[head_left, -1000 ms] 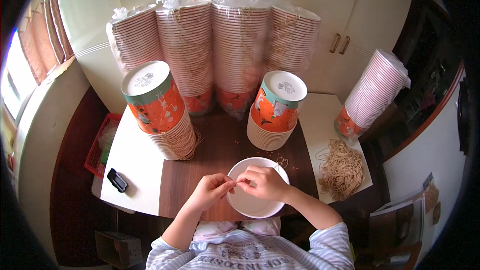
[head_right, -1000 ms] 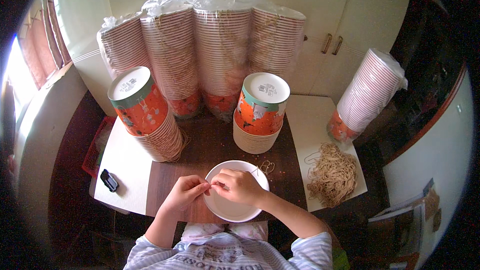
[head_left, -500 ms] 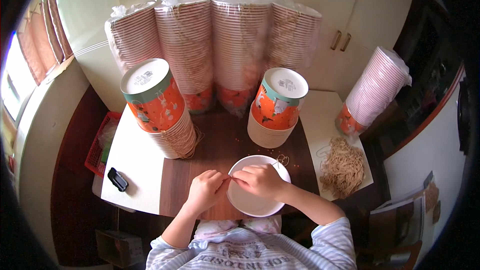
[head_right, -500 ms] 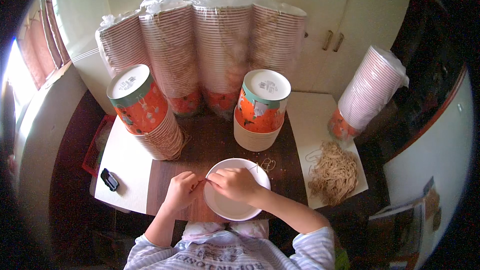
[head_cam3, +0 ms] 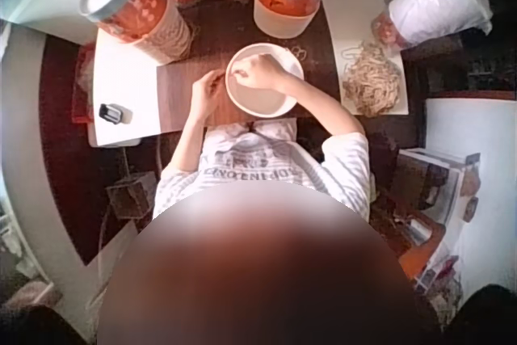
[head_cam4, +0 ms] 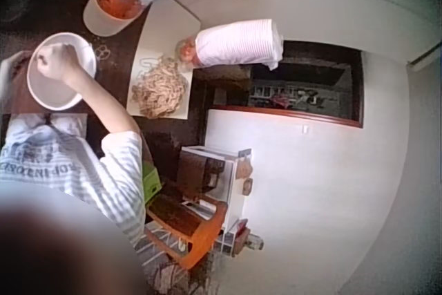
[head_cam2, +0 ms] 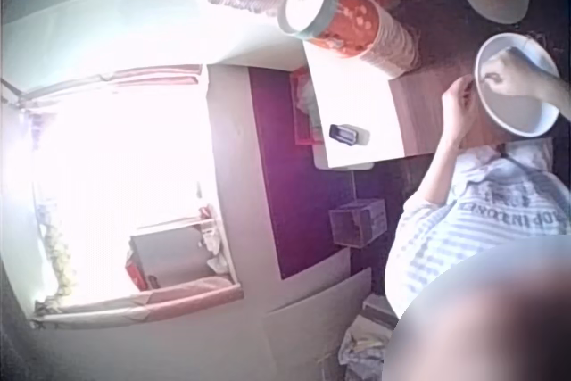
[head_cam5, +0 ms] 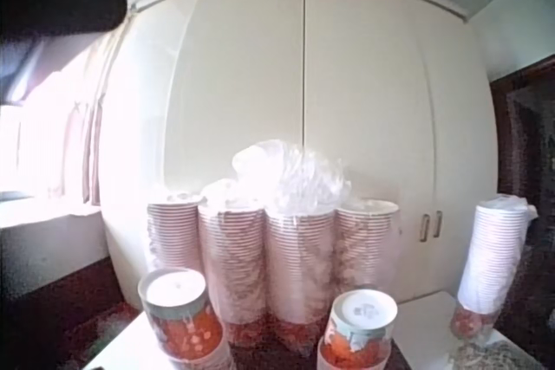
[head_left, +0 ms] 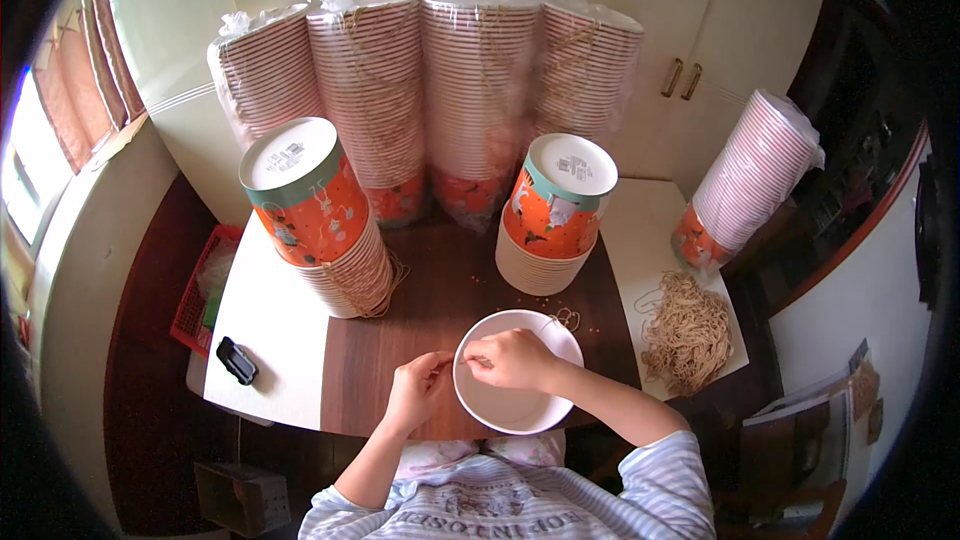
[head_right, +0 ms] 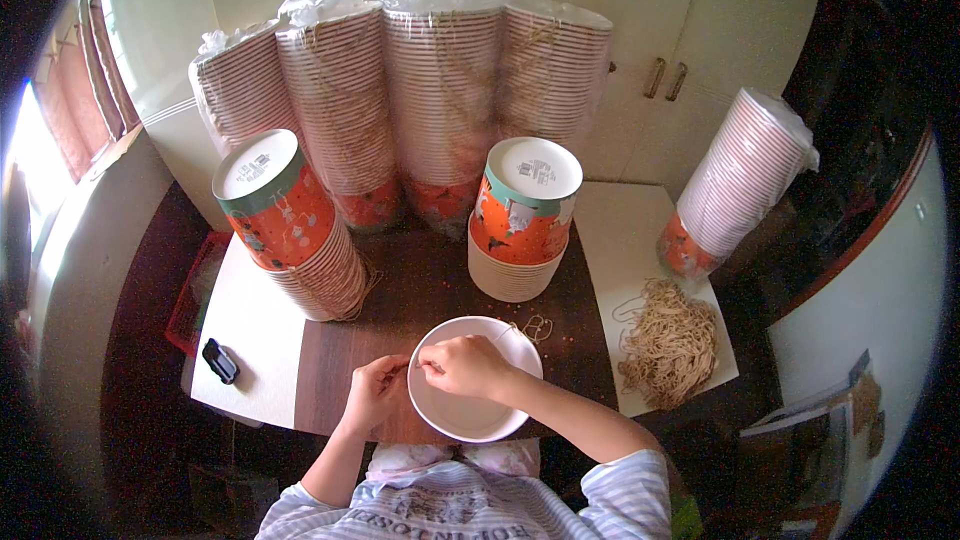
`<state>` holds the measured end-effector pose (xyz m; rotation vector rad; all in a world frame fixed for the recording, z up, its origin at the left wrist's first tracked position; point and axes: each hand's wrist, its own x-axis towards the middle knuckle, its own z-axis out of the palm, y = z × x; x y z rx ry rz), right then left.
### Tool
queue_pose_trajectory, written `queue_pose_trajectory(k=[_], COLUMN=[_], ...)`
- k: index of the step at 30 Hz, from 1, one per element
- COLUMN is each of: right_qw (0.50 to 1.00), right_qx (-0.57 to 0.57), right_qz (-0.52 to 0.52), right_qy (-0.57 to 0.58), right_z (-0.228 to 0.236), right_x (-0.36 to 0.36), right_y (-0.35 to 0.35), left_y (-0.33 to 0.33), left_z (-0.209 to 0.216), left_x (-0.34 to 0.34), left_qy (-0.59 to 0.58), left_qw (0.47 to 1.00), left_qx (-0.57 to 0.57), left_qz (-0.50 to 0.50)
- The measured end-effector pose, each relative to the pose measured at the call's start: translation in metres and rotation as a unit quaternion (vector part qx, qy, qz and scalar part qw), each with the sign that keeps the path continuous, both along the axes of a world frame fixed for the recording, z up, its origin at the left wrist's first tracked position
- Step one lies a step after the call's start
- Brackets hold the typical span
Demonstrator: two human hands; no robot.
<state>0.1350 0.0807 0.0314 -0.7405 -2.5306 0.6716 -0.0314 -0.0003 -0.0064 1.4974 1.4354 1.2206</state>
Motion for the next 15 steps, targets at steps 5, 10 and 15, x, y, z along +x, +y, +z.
queue_pose_trajectory(k=[5, 10, 15], right_qw=[1.0, 0.999, 0.999], right_qx=[-0.006, -0.015, -0.018], right_qz=[-0.011, -0.027, -0.034], right_qy=[-0.019, -0.012, -0.006], right_z=[-0.0013, -0.0022, -0.0008], right_x=[-0.0007, -0.0014, -0.0029], right_y=[0.0011, 0.0013, 0.0006], left_y=[0.0001, -0.0015, -0.0019], left_z=[-0.0008, 0.0047, 0.0053], left_x=[0.0002, 0.0003, 0.0003], left_qy=[-0.012, -0.014, -0.012], left_qw=[1.0, 1.0, 1.0], left_qx=[0.001, -0.004, -0.013], left_qz=[-0.002, -0.006, -0.006])
